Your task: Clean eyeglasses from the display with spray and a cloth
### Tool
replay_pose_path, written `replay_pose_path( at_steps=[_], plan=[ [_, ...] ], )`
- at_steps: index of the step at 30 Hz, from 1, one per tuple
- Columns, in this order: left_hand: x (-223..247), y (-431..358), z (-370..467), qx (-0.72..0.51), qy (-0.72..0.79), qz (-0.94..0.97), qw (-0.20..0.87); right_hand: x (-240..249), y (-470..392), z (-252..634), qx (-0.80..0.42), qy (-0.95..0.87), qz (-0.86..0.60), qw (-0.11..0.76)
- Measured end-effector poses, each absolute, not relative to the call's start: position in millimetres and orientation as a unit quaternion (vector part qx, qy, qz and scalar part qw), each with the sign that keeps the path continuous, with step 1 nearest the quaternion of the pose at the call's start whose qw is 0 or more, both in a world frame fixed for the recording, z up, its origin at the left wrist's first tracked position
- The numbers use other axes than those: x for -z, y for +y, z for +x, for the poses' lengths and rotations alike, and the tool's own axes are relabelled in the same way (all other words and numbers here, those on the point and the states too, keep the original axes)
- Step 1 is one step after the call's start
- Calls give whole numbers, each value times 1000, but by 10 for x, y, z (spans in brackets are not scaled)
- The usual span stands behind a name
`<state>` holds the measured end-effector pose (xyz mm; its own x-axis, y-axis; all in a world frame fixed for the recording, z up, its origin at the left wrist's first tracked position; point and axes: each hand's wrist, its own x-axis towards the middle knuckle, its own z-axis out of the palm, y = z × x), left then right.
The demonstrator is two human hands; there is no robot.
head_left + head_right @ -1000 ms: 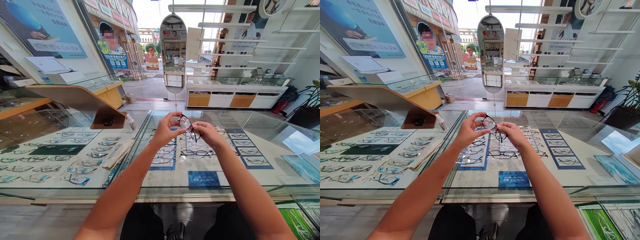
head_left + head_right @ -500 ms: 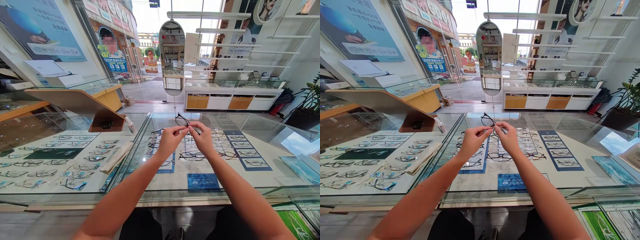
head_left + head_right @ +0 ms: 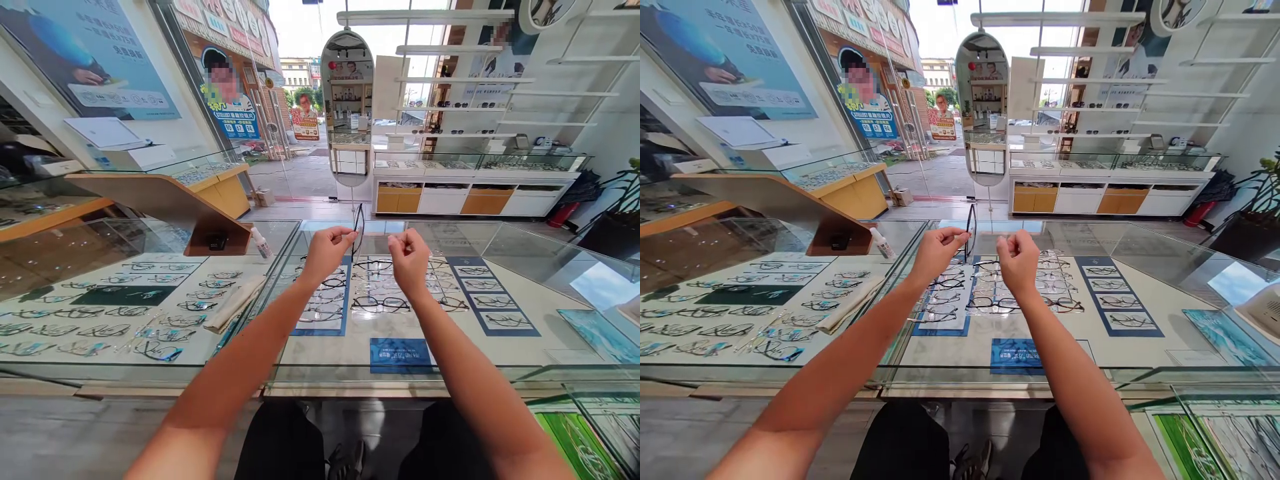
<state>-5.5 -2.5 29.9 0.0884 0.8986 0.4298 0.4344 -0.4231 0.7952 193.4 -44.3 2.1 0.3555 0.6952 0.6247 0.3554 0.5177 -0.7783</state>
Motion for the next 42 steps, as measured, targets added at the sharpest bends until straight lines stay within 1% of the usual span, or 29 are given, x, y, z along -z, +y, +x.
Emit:
replay_pose_path(
  at_steps=[3,5,6,7,13,18,24,29,35,37,42],
  plan=[
    [-511,246,51,-311,514,792,107,-29,-236,2276,-196,-459,-496,711],
    [-574,453,186,-180,508,841,41,5,-90,2464,-233,-434,-488,720],
    [-571,551,262,-121,507,853,25,28,-28,2532,-239,-426,-487,724],
    [-548,642,337,-93,501,860,24,51,22,2582,-239,-420,-491,725],
    [-251,965,655,9,482,875,36,90,67,2645,-252,-411,-497,722],
    [-113,1065,788,47,472,880,33,25,-13,2635,-252,-462,-507,683],
    [-45,1114,887,63,471,880,23,3,-48,2575,-159,-473,-531,685],
    [-113,1008,847,54,479,876,10,9,-82,2565,-134,-498,-540,665],
    [-350,659,507,26,485,874,3,23,-97,2586,-99,-506,-532,671],
    [-432,500,347,20,485,874,3,26,-96,2592,-107,-508,-523,676],
    [-592,-9,-159,3,480,877,-2,51,-80,2595,-124,-513,-538,657]
  ],
)
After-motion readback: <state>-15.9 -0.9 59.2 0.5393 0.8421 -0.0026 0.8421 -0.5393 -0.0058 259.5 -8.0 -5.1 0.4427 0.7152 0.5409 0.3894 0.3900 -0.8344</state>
